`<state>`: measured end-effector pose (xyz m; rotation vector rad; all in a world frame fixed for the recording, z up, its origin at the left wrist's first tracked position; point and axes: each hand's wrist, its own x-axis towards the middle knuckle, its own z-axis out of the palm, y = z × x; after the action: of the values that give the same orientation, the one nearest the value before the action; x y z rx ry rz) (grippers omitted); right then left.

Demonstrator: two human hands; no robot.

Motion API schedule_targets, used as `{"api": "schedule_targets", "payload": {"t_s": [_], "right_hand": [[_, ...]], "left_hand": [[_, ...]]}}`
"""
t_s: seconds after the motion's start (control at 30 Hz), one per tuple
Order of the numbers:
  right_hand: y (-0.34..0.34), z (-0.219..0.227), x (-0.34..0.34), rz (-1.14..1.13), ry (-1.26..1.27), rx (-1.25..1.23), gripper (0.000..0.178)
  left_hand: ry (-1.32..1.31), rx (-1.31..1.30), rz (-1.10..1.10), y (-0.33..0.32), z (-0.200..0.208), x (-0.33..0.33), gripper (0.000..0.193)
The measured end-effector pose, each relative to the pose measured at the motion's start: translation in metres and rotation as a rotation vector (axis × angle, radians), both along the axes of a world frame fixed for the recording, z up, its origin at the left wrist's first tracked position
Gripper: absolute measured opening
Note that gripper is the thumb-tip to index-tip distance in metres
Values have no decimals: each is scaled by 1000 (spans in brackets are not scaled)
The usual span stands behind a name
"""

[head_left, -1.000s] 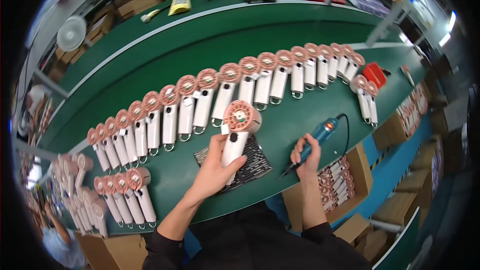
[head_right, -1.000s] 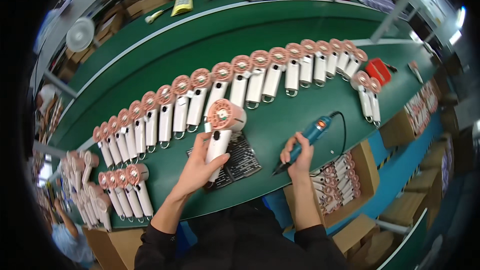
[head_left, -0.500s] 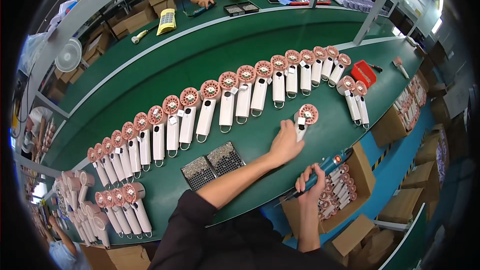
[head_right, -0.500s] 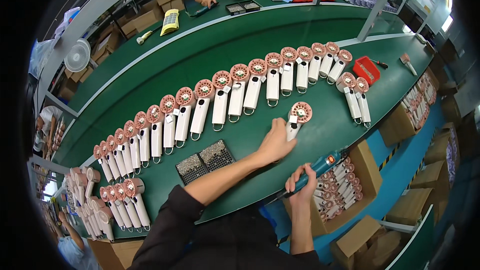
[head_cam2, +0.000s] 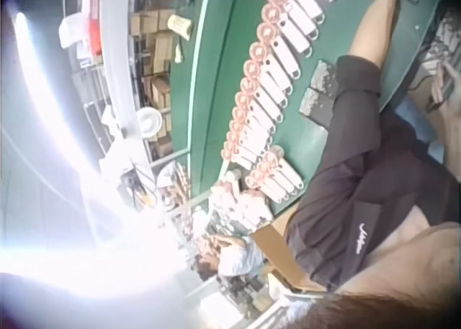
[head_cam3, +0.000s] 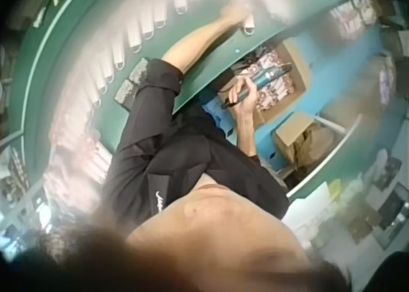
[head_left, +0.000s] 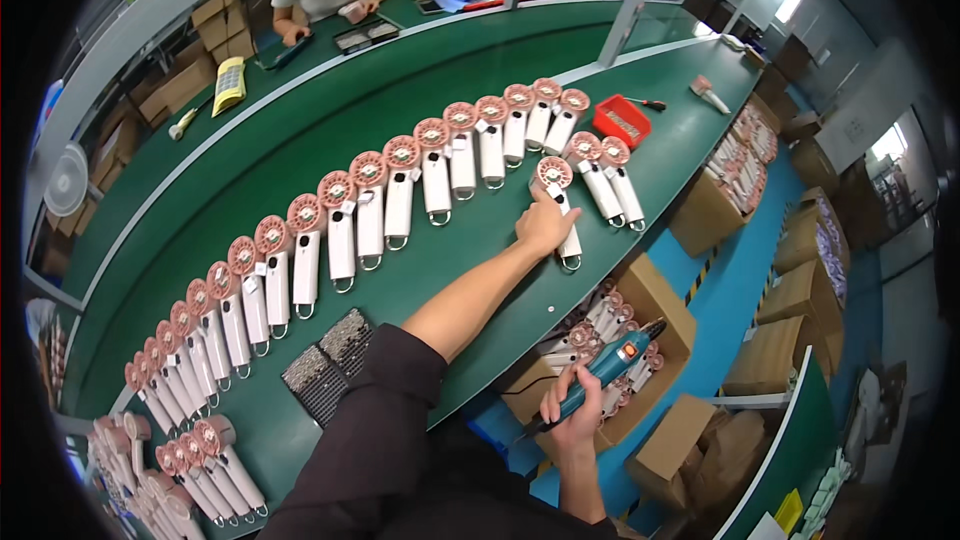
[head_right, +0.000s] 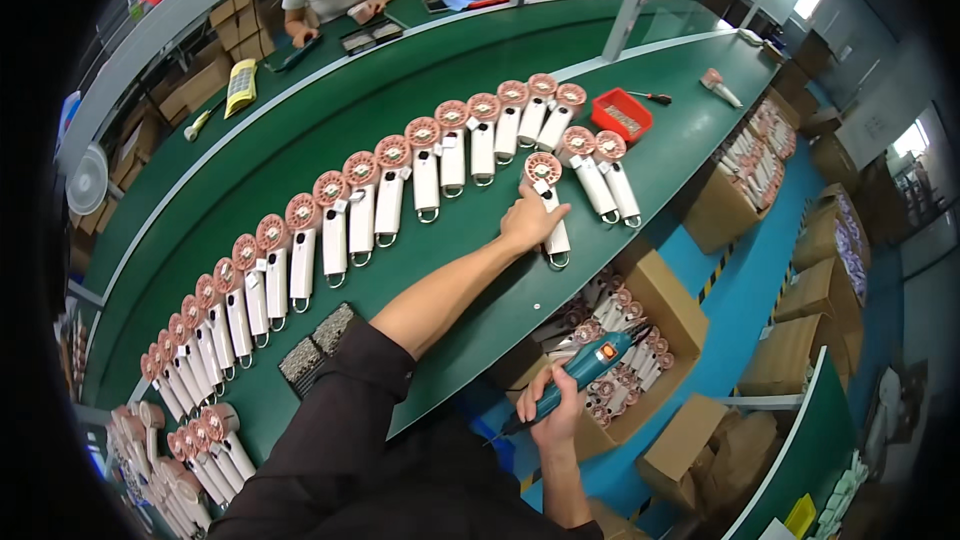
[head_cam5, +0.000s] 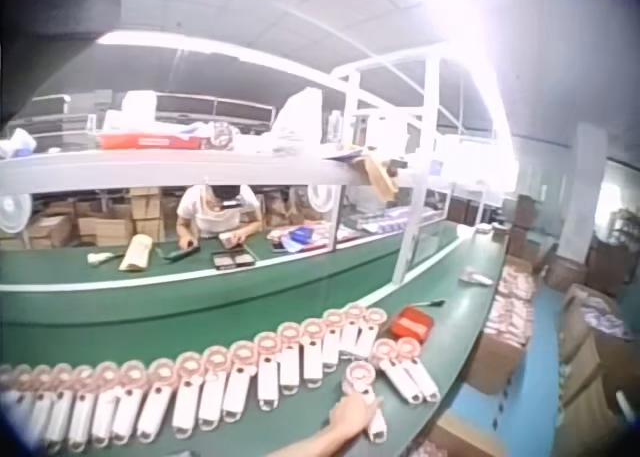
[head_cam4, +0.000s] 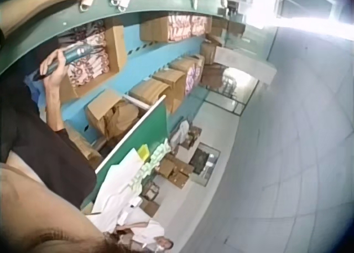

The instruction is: Assembling handheld fans using an electric screwdriver on an industrial assembly line.

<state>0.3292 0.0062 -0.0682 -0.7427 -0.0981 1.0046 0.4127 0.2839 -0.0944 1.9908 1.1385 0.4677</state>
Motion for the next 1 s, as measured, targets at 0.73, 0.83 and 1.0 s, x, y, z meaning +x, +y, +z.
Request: {"api": "schedule_targets", "payload": {"t_s": [0.73, 0.83, 1.0], "right_hand": [[69, 57, -80, 56, -600, 168, 14], [80, 57, -94, 152, -735, 292, 18], [87, 59, -127, 210, -759, 397, 16]], "left_hand": [[-555, 140, 448, -130, 98, -366, 21], [-380, 239, 866, -184, 86, -437, 16], [366, 513, 1215, -262, 61, -529, 17]]}}
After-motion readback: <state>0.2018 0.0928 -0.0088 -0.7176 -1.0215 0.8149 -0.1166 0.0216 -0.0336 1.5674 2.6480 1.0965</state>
